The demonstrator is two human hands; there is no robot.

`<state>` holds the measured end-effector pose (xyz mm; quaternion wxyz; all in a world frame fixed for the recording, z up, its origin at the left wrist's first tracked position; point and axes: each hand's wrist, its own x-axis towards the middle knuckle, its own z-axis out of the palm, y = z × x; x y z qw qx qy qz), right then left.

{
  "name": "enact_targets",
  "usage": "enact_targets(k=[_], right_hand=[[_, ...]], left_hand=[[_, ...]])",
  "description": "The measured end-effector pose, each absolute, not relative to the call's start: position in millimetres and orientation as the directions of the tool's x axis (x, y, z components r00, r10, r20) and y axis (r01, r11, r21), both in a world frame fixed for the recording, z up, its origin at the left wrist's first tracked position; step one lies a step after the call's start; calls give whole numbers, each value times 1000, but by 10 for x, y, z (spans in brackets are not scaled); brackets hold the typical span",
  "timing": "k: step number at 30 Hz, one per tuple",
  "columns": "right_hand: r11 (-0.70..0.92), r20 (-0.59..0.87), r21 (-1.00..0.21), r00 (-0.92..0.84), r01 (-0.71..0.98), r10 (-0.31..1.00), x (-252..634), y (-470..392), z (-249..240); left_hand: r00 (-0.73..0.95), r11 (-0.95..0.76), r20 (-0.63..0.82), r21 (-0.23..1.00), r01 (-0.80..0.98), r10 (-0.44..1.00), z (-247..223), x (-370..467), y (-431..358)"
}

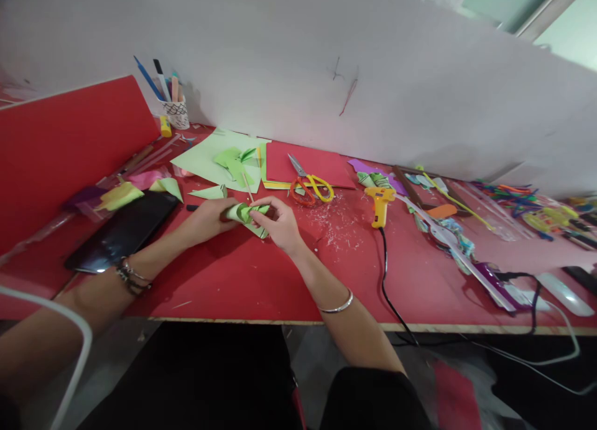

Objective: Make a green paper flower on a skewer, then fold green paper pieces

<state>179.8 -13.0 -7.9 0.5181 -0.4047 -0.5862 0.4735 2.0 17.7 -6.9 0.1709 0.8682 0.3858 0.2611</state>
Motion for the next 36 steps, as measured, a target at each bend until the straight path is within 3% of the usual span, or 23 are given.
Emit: enact_targets(k=[4,9,16,21,30,36], right_hand=[[220,218,-975,-172,-4,961,1782,-135,-74],[234,220,-970,-178,62,959,1796,-117,-99],[467,419,-826,-210,316,883,1752,-153,-102],[435,391,-852,-198,292,899,1757,-159,-104],[533,445,-759,-299,375,844,1743,-204,-82],[537,463,-780,-283,321,840,1738,-215,-79]], left_hand=[[605,-618,264,601,506,751,-84,59,131],[583,-584,248,635,505,774,-87,76,116],[566,-571,253,650,502,785,-130,142,56],[533,-562,288,678,473,796,-115,135,56],[586,-597,264,630,497,766,-149,156,38],[585,-602,290,658,453,757,-140,147,37]])
